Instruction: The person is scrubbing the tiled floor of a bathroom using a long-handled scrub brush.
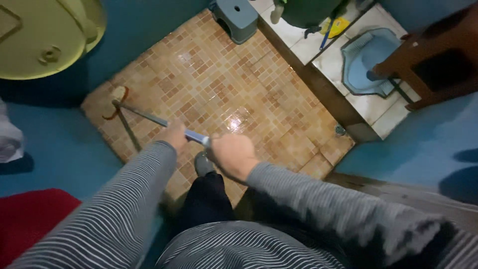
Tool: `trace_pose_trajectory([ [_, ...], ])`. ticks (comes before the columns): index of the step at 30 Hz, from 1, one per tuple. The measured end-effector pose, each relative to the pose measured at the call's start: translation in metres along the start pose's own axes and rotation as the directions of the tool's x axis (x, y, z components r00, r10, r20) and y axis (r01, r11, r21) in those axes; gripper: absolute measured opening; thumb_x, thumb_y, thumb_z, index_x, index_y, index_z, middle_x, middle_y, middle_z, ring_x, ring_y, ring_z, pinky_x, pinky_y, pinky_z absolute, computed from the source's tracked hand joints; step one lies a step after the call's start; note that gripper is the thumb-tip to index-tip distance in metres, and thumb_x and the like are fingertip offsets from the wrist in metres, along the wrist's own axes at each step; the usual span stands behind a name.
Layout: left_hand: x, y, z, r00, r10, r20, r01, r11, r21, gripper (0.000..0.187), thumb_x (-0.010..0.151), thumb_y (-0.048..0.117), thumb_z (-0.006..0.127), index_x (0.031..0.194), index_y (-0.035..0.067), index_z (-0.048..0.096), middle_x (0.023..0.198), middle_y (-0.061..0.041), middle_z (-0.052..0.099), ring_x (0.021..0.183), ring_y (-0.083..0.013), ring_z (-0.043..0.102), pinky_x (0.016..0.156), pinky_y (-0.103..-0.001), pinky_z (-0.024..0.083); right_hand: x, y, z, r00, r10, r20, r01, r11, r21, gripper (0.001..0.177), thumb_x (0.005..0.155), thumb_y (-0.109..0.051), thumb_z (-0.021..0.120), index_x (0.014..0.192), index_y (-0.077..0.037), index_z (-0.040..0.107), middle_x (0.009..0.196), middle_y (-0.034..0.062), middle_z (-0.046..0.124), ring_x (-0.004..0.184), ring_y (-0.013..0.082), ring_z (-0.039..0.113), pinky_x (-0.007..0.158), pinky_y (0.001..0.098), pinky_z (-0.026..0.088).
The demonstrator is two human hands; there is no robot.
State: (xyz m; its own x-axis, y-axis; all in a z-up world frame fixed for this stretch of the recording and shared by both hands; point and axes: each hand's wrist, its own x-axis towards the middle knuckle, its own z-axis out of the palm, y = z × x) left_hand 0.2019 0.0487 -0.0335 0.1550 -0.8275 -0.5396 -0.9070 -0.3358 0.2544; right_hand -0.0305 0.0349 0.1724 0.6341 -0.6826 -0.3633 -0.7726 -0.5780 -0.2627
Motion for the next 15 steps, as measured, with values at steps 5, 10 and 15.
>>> trace_pose_trajectory([
  [5,-0.027,-0.024,-0.069,0.988,-0.133,0.077,0.114,0.970,0.214,0.059,0.095,0.033,0.065,0.146,0.013,0.041,0.161,-0.021,0.027,0.150,-0.0390,0.030,0.118,-0.052,0.034,0.046,-0.055,0.030,0.996,-0.003,-0.088,0.010,0.997,0.074,0.024,0.096,-0.028,0.057,0.095,-0.006,0.068,0.081,0.0170,0.074,0.075,0.0361,0.074,0.062,0.0500,0.059],
  [10,-0.006,-0.053,-0.037,0.977,-0.201,0.072,0.187,0.968,0.169,0.061,0.101,0.029,0.055,0.154,0.015,0.030,0.166,-0.017,0.019,0.150,-0.0387,0.029,0.116,-0.053,0.036,0.045,-0.062,0.032,0.994,0.016,-0.105,0.000,0.989,0.149,0.029,0.094,-0.032,0.058,0.094,-0.004,0.066,0.081,0.0183,0.074,0.075,0.0371,0.074,0.063,0.0493,0.059],
  [15,0.007,-0.019,0.016,0.996,-0.070,0.059,0.079,0.983,-0.169,0.062,0.093,0.009,0.057,0.149,0.001,0.032,0.159,-0.046,0.011,0.130,-0.0515,0.051,0.111,-0.053,0.045,0.013,-0.007,0.037,0.998,0.058,0.009,-0.058,0.998,0.016,0.023,0.097,-0.023,0.055,0.110,-0.005,0.062,0.079,0.0180,0.074,0.075,0.0385,0.074,0.059,0.0533,0.058],
])
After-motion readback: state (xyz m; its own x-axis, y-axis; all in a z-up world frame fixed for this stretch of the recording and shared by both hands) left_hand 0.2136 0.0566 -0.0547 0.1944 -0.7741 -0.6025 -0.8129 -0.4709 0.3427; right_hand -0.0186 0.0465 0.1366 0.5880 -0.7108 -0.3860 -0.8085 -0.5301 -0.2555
